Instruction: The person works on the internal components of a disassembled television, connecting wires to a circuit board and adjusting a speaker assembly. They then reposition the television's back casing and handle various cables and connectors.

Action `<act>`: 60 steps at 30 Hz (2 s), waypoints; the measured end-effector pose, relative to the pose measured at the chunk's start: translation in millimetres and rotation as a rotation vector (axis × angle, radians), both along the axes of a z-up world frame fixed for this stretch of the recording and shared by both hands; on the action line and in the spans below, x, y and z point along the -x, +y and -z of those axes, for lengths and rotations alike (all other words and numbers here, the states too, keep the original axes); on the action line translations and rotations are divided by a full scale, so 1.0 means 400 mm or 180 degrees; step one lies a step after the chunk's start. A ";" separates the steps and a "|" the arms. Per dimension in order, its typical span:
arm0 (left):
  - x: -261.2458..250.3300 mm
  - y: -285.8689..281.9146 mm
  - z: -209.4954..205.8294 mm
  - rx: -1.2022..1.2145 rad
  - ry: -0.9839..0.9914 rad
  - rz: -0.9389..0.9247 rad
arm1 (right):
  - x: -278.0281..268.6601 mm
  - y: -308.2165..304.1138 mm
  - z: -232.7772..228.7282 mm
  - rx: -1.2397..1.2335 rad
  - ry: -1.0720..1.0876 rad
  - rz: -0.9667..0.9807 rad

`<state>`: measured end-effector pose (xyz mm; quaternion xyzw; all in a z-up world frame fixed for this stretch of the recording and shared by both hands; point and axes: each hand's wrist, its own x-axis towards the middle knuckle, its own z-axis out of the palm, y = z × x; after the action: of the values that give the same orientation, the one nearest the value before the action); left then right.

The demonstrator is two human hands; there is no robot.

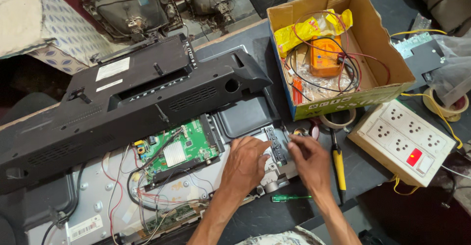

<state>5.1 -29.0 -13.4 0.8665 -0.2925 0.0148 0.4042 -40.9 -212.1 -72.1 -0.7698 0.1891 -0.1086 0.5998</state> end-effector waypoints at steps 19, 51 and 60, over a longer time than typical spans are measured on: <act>0.014 0.095 -0.038 0.0324 0.1064 0.0085 | 0.042 0.063 -0.032 0.1125 -0.0003 -0.0098; -0.032 0.225 -0.026 0.2238 0.2083 -0.1036 | -0.177 0.133 -0.133 -0.0111 -0.0278 -0.1417; -0.038 0.314 0.025 0.1951 0.1526 -0.1369 | -0.116 0.039 -0.127 0.2128 -0.0981 -0.3084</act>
<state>20.1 96.6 -23.5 0.7268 0.0143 -0.0168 0.6865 5.4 -196.3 -21.3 -0.8904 -0.3161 0.0130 0.3273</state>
